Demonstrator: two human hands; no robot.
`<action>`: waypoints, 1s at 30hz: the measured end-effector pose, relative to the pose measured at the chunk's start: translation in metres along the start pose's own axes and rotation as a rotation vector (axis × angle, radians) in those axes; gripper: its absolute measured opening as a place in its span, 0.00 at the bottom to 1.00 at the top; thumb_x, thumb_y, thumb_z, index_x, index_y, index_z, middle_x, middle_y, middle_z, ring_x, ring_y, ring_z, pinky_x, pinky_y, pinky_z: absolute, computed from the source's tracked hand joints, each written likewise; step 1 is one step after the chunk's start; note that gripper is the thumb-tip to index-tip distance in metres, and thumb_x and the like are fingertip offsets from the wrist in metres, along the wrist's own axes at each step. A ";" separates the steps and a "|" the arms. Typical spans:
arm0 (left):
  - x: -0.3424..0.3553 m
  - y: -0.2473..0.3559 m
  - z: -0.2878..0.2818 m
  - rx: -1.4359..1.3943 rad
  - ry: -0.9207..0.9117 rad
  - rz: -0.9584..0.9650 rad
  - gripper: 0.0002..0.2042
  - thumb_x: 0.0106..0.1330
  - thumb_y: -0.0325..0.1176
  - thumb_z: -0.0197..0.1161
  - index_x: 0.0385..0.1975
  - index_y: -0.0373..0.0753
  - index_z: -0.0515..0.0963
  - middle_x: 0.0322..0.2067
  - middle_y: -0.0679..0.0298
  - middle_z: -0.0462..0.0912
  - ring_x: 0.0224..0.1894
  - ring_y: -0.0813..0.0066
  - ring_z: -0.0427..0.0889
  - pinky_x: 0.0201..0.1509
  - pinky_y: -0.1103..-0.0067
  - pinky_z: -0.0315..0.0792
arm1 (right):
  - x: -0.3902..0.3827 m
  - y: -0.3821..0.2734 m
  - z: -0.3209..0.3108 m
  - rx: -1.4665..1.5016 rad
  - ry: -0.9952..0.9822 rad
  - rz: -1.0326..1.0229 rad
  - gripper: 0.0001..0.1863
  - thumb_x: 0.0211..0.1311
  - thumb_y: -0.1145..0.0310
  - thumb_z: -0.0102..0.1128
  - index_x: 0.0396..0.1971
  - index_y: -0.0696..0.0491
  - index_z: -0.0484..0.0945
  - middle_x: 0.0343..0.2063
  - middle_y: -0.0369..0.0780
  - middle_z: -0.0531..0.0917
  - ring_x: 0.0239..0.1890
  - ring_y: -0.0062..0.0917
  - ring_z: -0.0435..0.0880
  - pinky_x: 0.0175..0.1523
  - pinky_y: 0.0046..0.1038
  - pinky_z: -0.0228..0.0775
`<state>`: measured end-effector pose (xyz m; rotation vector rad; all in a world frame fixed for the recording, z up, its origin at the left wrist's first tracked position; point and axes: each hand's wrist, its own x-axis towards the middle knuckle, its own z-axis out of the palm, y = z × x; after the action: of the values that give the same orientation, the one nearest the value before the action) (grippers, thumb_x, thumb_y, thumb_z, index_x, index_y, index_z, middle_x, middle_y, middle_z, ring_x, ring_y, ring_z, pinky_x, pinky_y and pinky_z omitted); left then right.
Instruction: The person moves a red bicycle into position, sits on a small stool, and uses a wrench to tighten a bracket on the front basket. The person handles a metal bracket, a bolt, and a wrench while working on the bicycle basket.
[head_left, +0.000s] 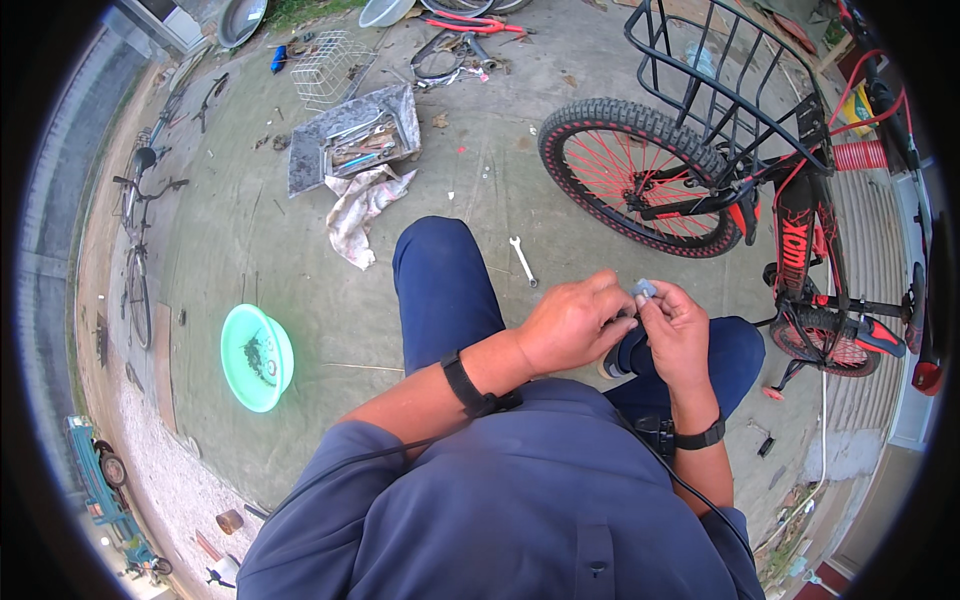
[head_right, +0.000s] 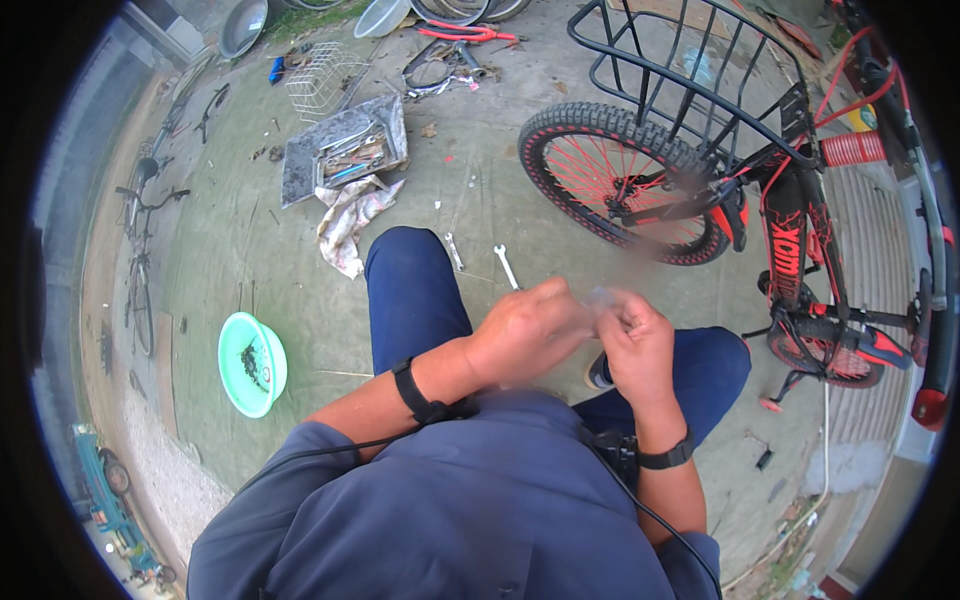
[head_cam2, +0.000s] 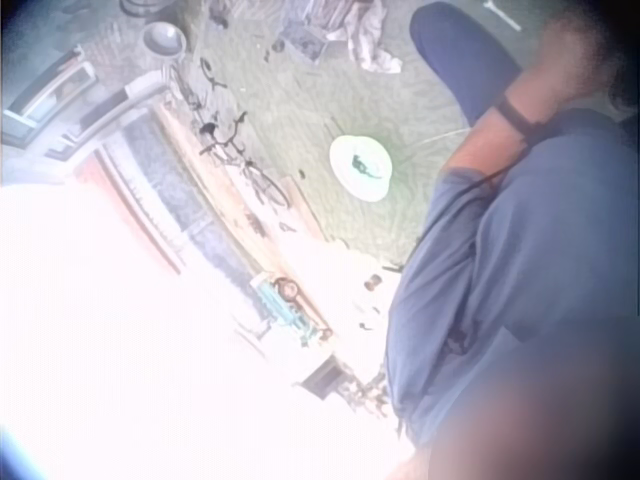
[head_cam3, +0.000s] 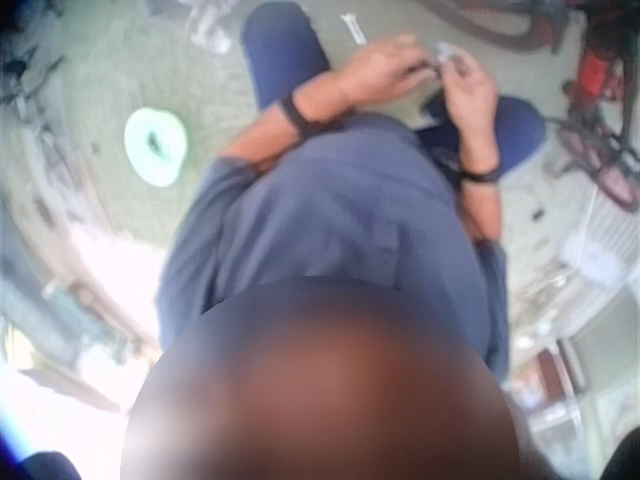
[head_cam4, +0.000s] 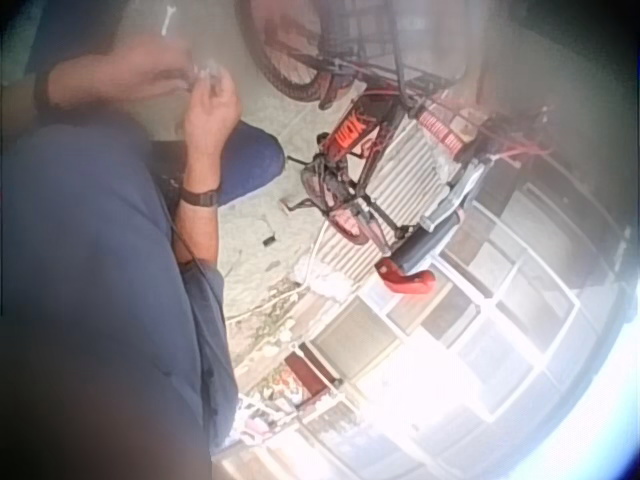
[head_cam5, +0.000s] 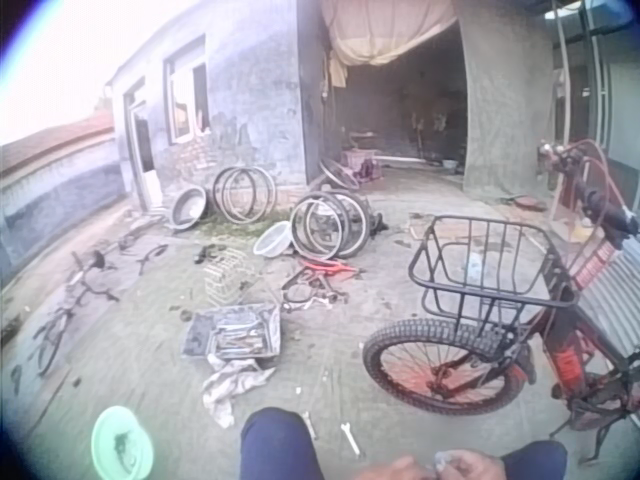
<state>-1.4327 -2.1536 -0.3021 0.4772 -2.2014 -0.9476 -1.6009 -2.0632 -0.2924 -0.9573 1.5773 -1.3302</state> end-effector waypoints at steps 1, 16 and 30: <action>0.000 0.000 0.000 -0.007 -0.001 -0.009 0.10 0.58 0.25 0.69 0.40 0.41 0.83 0.30 0.57 0.76 0.31 0.53 0.82 0.32 0.63 0.77 | 0.000 -0.001 -0.001 -0.012 -0.003 0.004 0.11 0.70 0.81 0.55 0.49 0.63 0.81 0.34 0.37 0.87 0.35 0.15 0.85 0.44 0.22 0.80; 0.000 0.000 0.001 0.004 0.038 0.026 0.08 0.58 0.26 0.71 0.37 0.41 0.83 0.29 0.57 0.75 0.27 0.54 0.81 0.30 0.65 0.77 | 0.000 0.000 -0.002 -0.004 -0.004 0.019 0.11 0.70 0.81 0.55 0.49 0.64 0.80 0.34 0.37 0.86 0.34 0.16 0.85 0.43 0.23 0.81; -0.005 -0.009 -0.007 -0.058 0.126 -0.118 0.05 0.65 0.29 0.69 0.37 0.37 0.81 0.32 0.56 0.77 0.29 0.58 0.80 0.33 0.68 0.75 | 0.006 0.000 -0.003 -0.174 0.061 0.001 0.11 0.71 0.77 0.56 0.48 0.62 0.82 0.35 0.37 0.88 0.39 0.16 0.85 0.46 0.22 0.79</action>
<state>-1.4238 -2.1604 -0.3075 0.6274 -2.0457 -1.0128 -1.6062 -2.0677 -0.2924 -1.0287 1.7629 -1.2472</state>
